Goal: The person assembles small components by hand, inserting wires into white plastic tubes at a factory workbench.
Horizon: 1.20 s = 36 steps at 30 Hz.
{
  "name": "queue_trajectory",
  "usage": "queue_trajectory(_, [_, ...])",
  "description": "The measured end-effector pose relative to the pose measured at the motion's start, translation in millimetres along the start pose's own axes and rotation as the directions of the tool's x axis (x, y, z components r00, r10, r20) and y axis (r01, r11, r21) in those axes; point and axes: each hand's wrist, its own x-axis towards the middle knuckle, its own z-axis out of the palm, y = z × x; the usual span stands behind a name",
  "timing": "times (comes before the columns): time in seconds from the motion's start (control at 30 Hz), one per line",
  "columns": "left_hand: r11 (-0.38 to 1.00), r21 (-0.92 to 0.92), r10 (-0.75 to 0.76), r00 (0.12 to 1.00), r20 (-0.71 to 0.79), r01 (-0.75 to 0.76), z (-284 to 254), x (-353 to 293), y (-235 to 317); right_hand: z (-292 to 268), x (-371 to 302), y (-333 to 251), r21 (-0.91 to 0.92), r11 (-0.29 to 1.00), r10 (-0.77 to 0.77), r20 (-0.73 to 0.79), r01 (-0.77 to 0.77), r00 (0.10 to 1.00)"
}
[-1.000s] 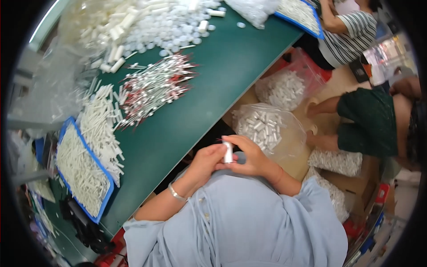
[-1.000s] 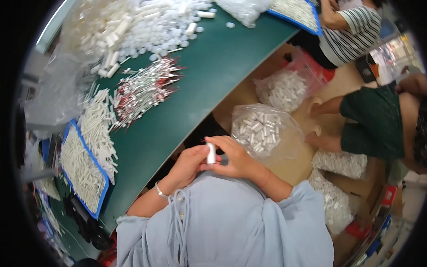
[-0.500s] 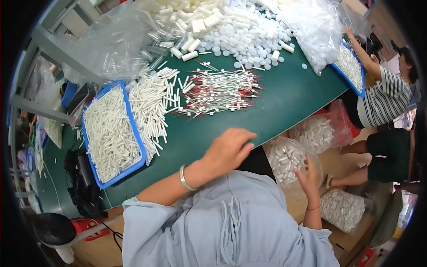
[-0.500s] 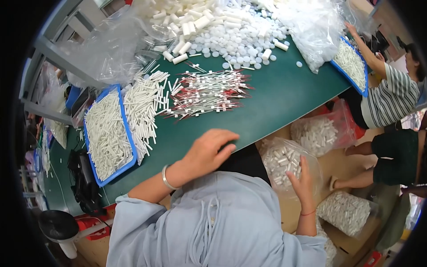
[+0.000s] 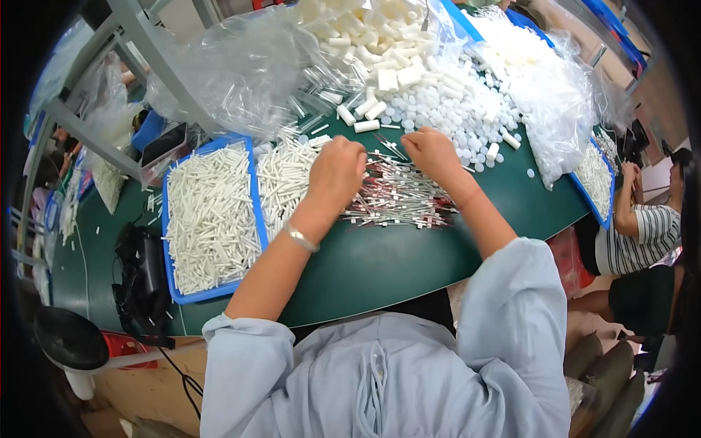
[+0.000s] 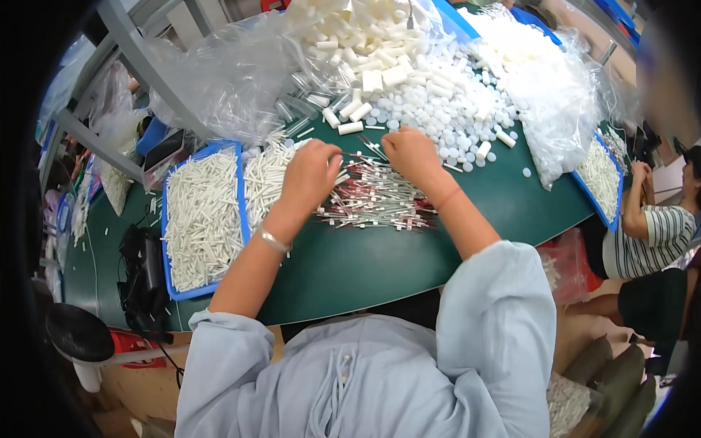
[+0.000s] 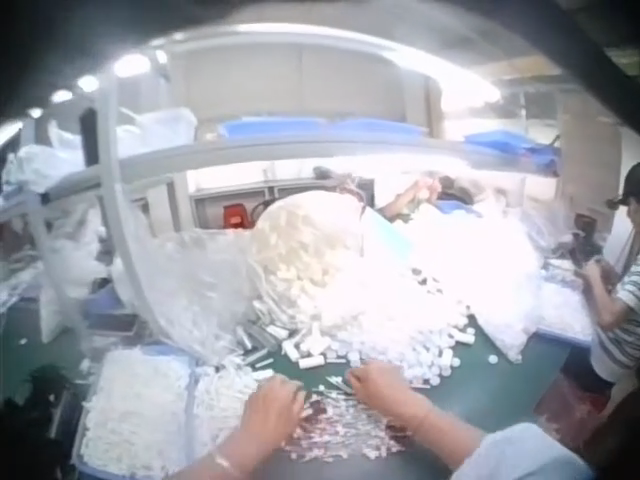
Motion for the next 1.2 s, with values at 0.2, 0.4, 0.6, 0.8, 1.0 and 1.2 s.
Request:
queue_trajectory(0.2, [0.942, 0.335, -0.076, 0.988, 0.132, 0.028, 23, 17, -67, 33, 18, -8, -0.119, 0.993, 0.035, 0.186, -0.013, 0.982])
queue_trajectory(0.4, [0.971, 0.236, -0.01, 0.984, 0.18, -0.034, 37, 32, -83, 15, 8, 7, -0.009, 0.995, 0.103, 0.197, -0.104, 0.975])
queue_trajectory(0.6, [0.982, 0.167, -0.119, 0.979, 0.167, 0.091, 23, 27, -82, 5, 0, 2, 0.373, 0.924, 0.091, -0.003, -0.083, 0.996])
queue_trajectory(0.8, [0.931, -0.354, -0.074, 0.996, 0.041, 0.084, 12, 34, 3, -34, -2, -3, 0.963, 0.057, 0.352, 0.228, -0.264, 0.908])
queue_trajectory(1.0, [0.521, -0.721, -0.387, 0.879, 0.279, 0.458, 19, 6, 32, -27, -7, -29, 0.966, -0.082, 0.274, 0.258, -0.245, 0.926])
queue_trajectory(1.2, [0.511, -0.745, -0.36, 0.894, 0.267, 0.428, 17, -2, 28, -16, -9, -36, 0.963, -0.084, 0.201, 0.269, -0.257, 0.942])
